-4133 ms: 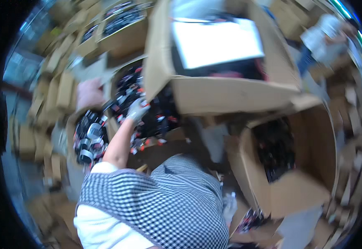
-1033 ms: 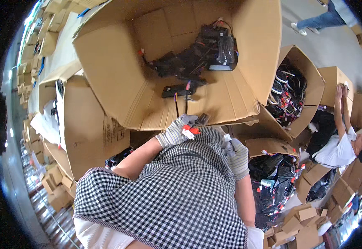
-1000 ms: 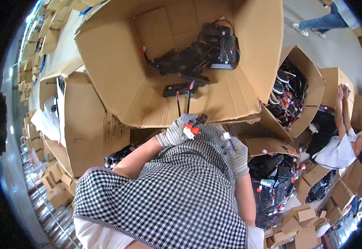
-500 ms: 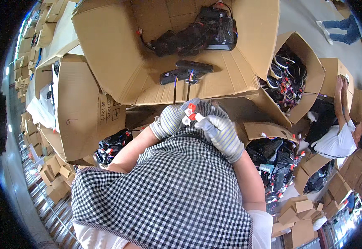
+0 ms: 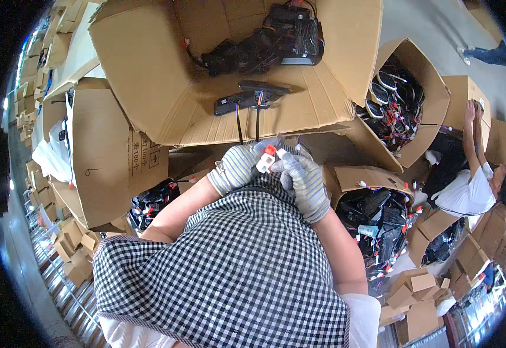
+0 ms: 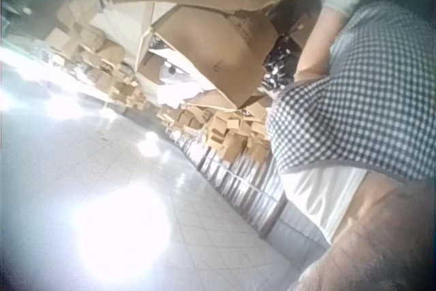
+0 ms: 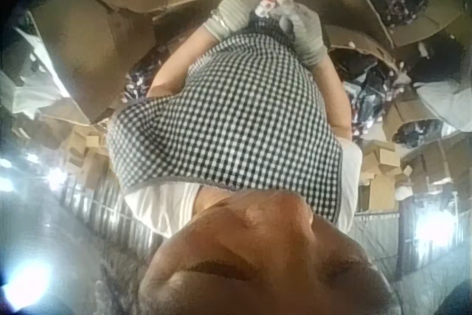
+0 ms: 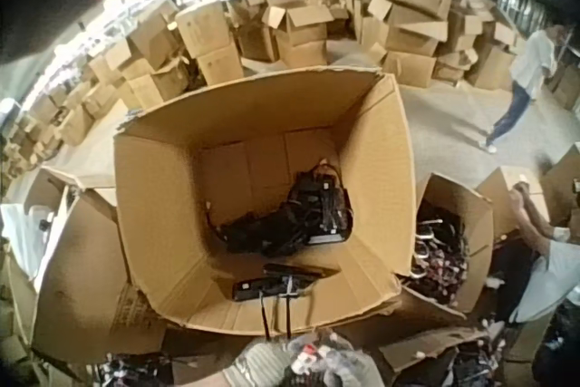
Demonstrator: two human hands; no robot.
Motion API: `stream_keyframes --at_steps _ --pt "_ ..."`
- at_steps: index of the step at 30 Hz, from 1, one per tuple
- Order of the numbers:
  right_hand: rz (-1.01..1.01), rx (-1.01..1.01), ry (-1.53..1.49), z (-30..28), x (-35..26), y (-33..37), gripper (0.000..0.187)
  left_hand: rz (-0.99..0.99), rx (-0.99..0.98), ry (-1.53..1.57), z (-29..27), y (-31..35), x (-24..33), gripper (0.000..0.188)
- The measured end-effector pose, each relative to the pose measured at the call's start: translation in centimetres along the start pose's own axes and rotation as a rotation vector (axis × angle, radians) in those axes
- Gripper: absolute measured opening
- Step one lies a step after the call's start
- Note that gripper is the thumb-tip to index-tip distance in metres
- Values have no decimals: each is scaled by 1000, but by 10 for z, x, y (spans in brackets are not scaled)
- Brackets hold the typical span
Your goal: The person assembles electronic wire harnesses with digital LCD displays by hand, taking the components from cardboard boxes.
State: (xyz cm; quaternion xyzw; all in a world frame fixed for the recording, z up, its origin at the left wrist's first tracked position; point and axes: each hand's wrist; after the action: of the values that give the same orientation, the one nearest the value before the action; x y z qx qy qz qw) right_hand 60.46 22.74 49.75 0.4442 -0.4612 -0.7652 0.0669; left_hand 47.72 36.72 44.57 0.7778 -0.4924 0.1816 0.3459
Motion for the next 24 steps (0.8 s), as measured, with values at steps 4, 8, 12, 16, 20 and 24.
stream_keyframes --at_steps 4,8,12,16,20,24 --pt "-118 5 -118 5 -2 10 44 4 149 -35 5 -4 -1 57" --pt "-52 -50 -125 6 2 4 44 55 329 -87 2 -4 11 61" --pt "109 -8 -391 8 8 -1 37 84 356 -198 3 -1 9 62" --pt "152 -27 -463 7 16 -1 38 88 377 -243 12 2 4 58" --pt "-32 110 -158 16 26 -1 41 109 328 -257 4 9 14 50" --pt "-47 -53 32 13 25 -3 39 6 67 32 4 16 5 38"
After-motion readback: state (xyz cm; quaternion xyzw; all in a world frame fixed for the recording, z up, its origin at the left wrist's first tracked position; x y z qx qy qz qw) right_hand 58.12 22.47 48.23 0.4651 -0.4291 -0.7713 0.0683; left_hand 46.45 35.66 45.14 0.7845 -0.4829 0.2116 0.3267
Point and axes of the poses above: each hand's wrist, its own y-axis away from the middle knuckle, its own z-axis out of the palm, x = y × z, and after that the axes turned 4 degrees about x, right-handed
